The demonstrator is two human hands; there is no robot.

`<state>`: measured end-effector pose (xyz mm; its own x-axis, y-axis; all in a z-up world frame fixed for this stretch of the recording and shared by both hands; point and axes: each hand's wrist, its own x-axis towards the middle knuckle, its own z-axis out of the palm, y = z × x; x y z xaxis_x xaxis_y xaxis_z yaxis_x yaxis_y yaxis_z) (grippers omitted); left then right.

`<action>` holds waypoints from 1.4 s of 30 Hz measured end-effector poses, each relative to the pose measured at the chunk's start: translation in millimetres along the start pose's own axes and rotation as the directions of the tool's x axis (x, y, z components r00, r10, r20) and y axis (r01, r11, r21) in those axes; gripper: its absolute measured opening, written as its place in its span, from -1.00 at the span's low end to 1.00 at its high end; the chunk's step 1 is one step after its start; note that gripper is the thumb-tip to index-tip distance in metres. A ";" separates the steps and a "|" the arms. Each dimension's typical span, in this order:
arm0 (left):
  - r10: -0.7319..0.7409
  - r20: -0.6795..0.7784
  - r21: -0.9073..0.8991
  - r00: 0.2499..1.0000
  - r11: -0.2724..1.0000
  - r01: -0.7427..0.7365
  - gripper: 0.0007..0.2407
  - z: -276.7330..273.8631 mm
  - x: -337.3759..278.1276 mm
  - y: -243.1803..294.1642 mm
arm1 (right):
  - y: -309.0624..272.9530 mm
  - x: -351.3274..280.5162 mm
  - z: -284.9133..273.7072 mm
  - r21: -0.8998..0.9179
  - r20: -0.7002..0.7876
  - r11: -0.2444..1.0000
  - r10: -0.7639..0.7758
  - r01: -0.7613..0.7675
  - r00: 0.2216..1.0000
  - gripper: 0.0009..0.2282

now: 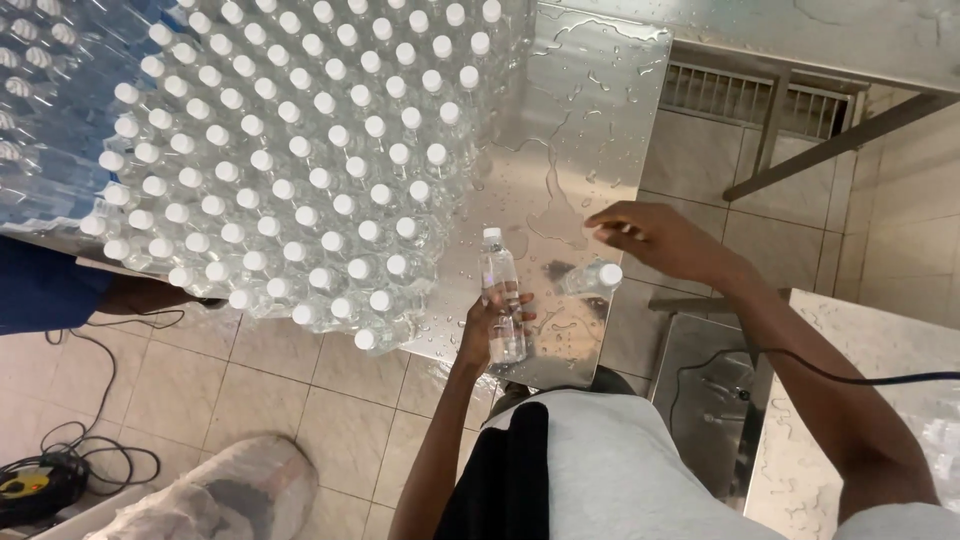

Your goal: Manually placing and securing plastic caps onto water bottles on a production table.

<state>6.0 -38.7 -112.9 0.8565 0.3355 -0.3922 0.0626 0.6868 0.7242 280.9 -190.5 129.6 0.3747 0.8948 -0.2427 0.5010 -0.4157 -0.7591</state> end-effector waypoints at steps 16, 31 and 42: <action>0.063 0.256 0.230 0.964 0.965 -0.125 -0.44 14.7 -54.1 46.3 | 3.6 105.2 60.7 -0.101 0.508 0.989 -0.043 0.109 0.860 -0.59; -0.283 0.746 -0.028 0.603 0.891 0.453 -0.44 36.8 -57.5 83.9 | 26.3 50.9 73.3 -0.429 0.143 0.153 -0.962 0.890 0.234 -0.58; 0.152 -0.024 0.928 0.988 -0.364 0.078 -0.32 159.5 -25.6 189.9 | 59.7 152.1 4.3 -0.095 0.300 0.943 0.334 -0.320 0.894 -0.31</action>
<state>77.7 -19.7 125.1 0.8438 0.4509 -0.2910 0.5195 -0.8224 0.2319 364.5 -78.5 44.8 0.2681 0.7098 -0.6514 0.4267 -0.6937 -0.5802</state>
